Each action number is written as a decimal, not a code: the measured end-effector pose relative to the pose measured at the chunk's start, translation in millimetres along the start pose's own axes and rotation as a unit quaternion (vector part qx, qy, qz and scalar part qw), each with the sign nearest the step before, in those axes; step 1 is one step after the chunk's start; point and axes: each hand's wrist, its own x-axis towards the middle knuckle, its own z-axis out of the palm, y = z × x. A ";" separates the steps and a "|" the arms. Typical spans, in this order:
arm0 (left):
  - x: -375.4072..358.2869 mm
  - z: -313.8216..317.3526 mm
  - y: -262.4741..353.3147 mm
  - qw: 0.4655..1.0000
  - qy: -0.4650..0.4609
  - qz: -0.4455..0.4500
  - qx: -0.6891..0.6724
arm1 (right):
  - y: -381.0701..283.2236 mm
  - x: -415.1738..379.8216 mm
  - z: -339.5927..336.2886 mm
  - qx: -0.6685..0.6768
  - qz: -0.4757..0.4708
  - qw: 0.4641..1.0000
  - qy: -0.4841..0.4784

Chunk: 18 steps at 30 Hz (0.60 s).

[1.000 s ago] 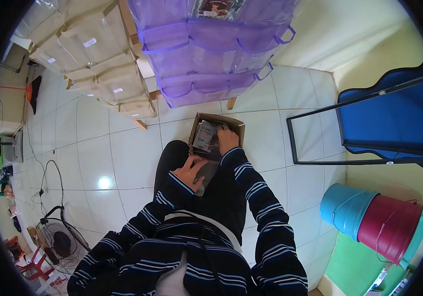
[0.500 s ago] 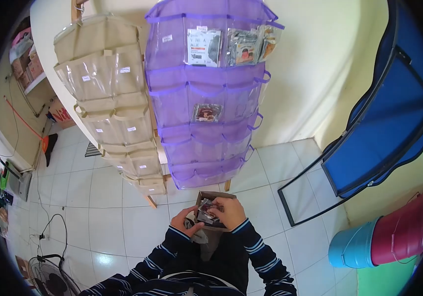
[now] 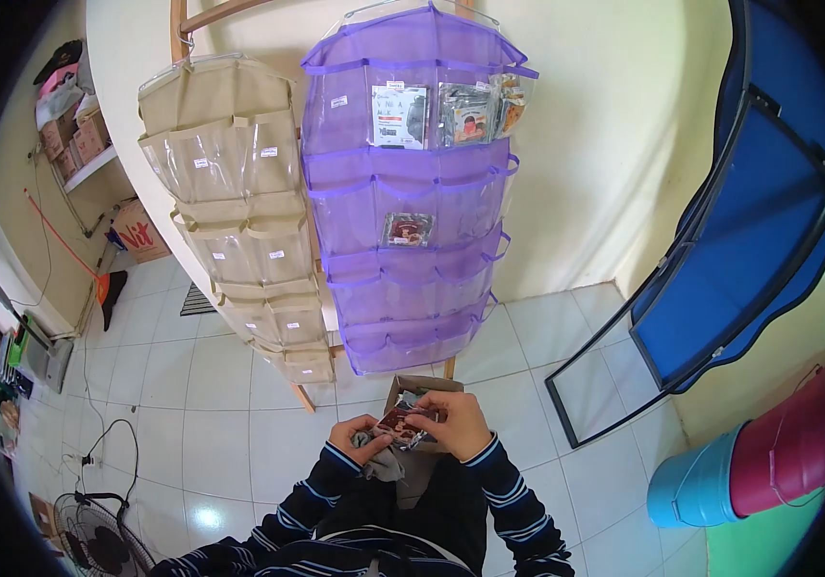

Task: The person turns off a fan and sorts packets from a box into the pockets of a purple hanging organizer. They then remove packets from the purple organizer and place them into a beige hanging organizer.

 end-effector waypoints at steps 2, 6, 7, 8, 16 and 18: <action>-0.7 2.6 -2.9 0.999 -0.002 -0.002 -0.048 | -0.5 -1.3 -0.3 0.000 0.003 1.000 0.007; -0.9 3.0 3.2 0.995 0.000 -0.008 -0.102 | 2.3 -1.1 0.1 -0.004 0.010 1.000 0.003; -0.8 4.1 0.0 0.992 0.008 -0.016 -0.126 | 3.2 -1.1 1.0 0.014 0.009 1.000 0.006; -0.6 4.9 -1.8 0.988 0.015 -0.024 -0.151 | 3.8 -1.0 1.3 0.031 0.008 0.999 0.010; 0.3 4.2 -0.7 0.978 0.033 -0.013 -0.205 | 8.6 2.5 3.1 0.068 0.015 0.998 0.001; -0.9 3.7 -1.4 0.976 0.035 -0.016 -0.213 | 7.6 2.0 3.5 0.057 0.022 0.998 -0.004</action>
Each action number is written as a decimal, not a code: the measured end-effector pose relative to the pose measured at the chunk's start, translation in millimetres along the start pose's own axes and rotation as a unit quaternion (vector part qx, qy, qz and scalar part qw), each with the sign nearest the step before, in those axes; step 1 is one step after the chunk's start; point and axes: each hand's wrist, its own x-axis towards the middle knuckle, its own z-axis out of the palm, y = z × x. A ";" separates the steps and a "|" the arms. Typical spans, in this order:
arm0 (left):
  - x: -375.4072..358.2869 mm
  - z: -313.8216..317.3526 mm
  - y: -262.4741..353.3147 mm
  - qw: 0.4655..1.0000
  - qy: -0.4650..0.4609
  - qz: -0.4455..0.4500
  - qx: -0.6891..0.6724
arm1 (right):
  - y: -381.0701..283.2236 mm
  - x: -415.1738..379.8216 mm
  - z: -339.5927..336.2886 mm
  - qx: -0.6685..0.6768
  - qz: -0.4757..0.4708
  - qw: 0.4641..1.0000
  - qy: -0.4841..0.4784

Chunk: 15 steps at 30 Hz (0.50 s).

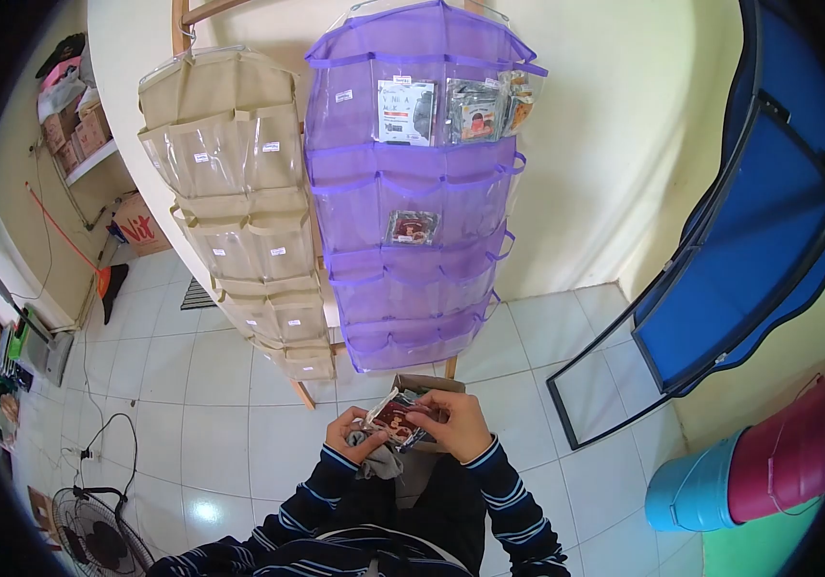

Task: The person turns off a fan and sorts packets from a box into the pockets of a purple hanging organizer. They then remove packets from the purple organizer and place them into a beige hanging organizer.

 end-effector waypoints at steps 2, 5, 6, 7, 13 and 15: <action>0.1 -0.8 -0.9 1.000 0.001 -0.003 -0.006 | 0.9 0.6 0.7 0.002 -0.004 1.000 0.004; 0.7 -1.3 -0.3 1.000 0.005 0.004 0.014 | -3.9 0.8 0.2 0.008 -0.003 1.000 0.003; 1.2 -1.6 -0.9 1.000 0.004 0.003 0.013 | -5.1 1.2 -0.5 0.008 -0.001 1.000 0.003; 1.5 -2.0 -1.7 1.000 0.007 -0.006 0.020 | -6.1 1.6 -1.1 -0.002 0.006 1.000 0.003; -3.6 -0.4 2.5 1.000 0.018 -0.002 0.015 | -2.3 -0.6 1.4 -0.008 -0.009 0.999 0.039; 2.3 -0.5 3.3 1.000 0.020 0.006 0.022 | -3.5 4.6 -1.6 -0.024 -0.017 0.998 0.049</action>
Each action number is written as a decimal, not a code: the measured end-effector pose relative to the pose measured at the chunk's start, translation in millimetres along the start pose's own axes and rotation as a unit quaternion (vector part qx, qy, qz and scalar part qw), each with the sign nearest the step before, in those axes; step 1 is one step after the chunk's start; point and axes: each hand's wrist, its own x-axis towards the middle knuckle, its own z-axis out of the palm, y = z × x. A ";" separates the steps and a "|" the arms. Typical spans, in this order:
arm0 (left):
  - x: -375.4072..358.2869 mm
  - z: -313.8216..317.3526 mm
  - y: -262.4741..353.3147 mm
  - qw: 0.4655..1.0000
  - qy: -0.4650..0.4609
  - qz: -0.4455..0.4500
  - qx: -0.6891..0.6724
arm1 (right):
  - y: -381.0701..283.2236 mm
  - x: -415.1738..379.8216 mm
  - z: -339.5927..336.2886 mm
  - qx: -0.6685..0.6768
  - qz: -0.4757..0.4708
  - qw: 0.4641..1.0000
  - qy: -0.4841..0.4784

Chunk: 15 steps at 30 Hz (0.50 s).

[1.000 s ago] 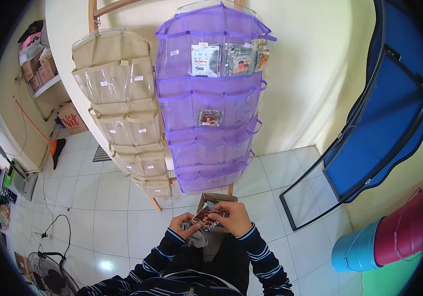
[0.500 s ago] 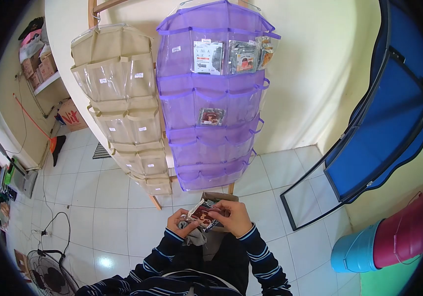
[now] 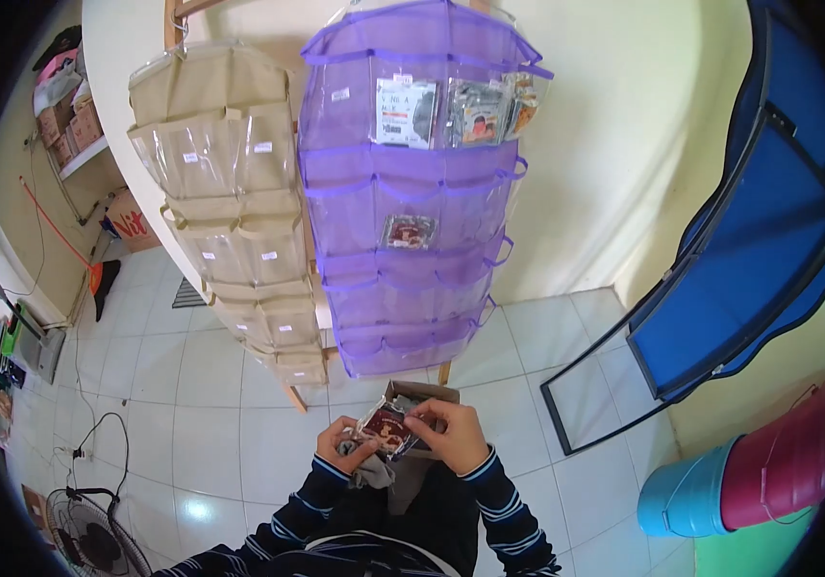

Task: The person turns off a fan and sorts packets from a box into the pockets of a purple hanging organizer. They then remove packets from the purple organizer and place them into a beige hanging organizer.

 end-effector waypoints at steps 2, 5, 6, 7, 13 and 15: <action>-3.4 -0.1 -0.1 1.000 0.005 -0.006 0.007 | -3.8 -3.2 -0.2 -0.009 0.030 0.999 -0.016; -5.0 -0.3 -1.2 1.000 0.002 -0.025 -0.013 | -3.3 -3.3 2.4 0.010 0.026 1.000 -0.009; -4.8 -0.2 -1.3 1.000 0.002 -0.020 -0.017 | -3.9 -3.4 2.3 0.010 0.024 1.000 -0.011; -5.1 -0.3 -2.4 1.000 0.000 -0.021 -0.017 | -4.4 -4.0 2.2 0.010 0.026 1.000 -0.009; -2.5 -0.8 -3.9 1.000 -0.005 -0.024 -0.019 | -3.7 -0.8 0.4 0.002 0.030 0.999 -0.014; -2.0 -0.6 -4.6 0.999 0.002 -0.021 -0.032 | -2.0 0.4 0.7 -0.001 0.026 1.000 -0.010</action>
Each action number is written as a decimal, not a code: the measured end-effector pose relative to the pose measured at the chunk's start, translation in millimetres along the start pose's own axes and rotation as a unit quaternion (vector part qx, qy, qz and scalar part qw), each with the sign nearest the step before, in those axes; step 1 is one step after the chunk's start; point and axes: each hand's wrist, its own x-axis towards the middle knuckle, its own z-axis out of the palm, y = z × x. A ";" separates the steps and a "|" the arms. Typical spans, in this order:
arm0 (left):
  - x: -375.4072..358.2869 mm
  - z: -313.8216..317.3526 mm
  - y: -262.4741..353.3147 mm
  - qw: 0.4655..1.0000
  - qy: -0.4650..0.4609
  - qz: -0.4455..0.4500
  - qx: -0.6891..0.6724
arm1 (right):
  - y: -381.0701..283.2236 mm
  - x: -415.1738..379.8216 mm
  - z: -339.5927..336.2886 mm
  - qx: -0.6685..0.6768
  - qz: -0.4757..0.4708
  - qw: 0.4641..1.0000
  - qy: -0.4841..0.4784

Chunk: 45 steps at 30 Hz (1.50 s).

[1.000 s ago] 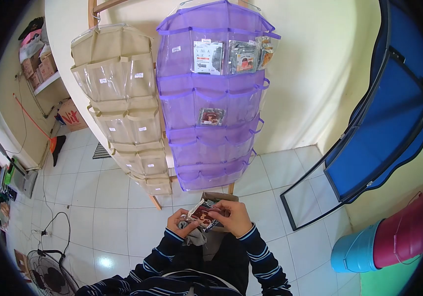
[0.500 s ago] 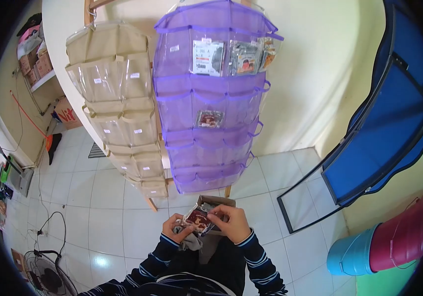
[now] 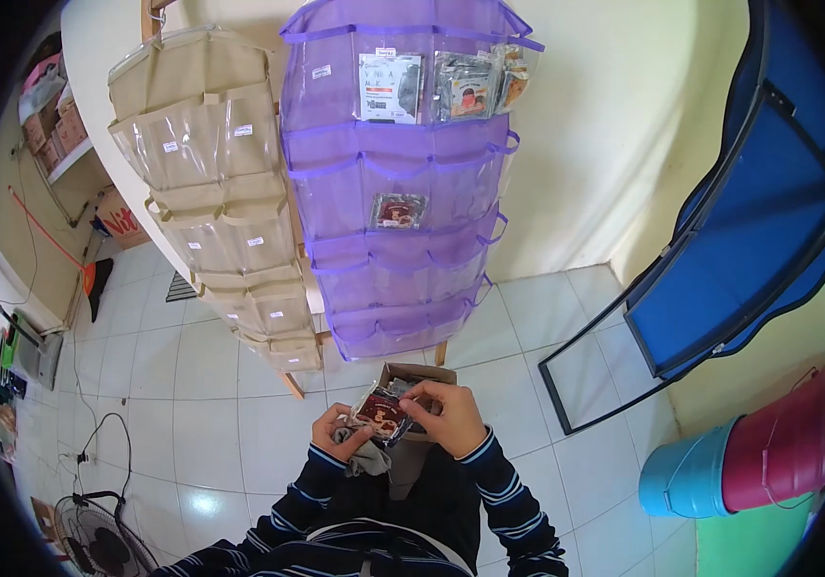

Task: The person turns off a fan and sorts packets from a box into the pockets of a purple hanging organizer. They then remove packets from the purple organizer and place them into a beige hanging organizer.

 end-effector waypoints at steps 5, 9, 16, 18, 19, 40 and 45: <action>2.5 -1.3 -3.2 1.000 0.012 0.014 0.021 | -5.7 7.3 -6.3 -0.016 -0.025 1.000 0.012; 1.6 -5.4 -7.0 1.000 0.023 0.005 -0.004 | -10.3 8.5 -8.5 -0.025 -0.009 1.000 0.001; 1.2 -10.1 -9.4 0.999 0.045 0.025 0.008 | -2.7 16.4 -14.5 0.015 -0.053 0.998 0.028; 0.8 -12.4 -14.6 0.999 0.042 0.021 0.014 | -16.7 30.9 -30.8 -0.003 -0.072 0.996 0.045; 0.7 -13.4 -14.4 0.998 0.049 0.023 0.011 | -26.7 41.3 -40.7 -0.018 -0.088 0.994 0.068; 3.7 -26.2 -97.6 0.989 0.129 -0.007 0.075 | -298.8 337.9 -140.0 -0.594 -0.089 0.787 -0.138; -7.1 -32.3 -155.1 0.980 0.190 -0.051 0.020 | -286.1 326.0 -111.9 -0.798 -0.062 0.600 0.007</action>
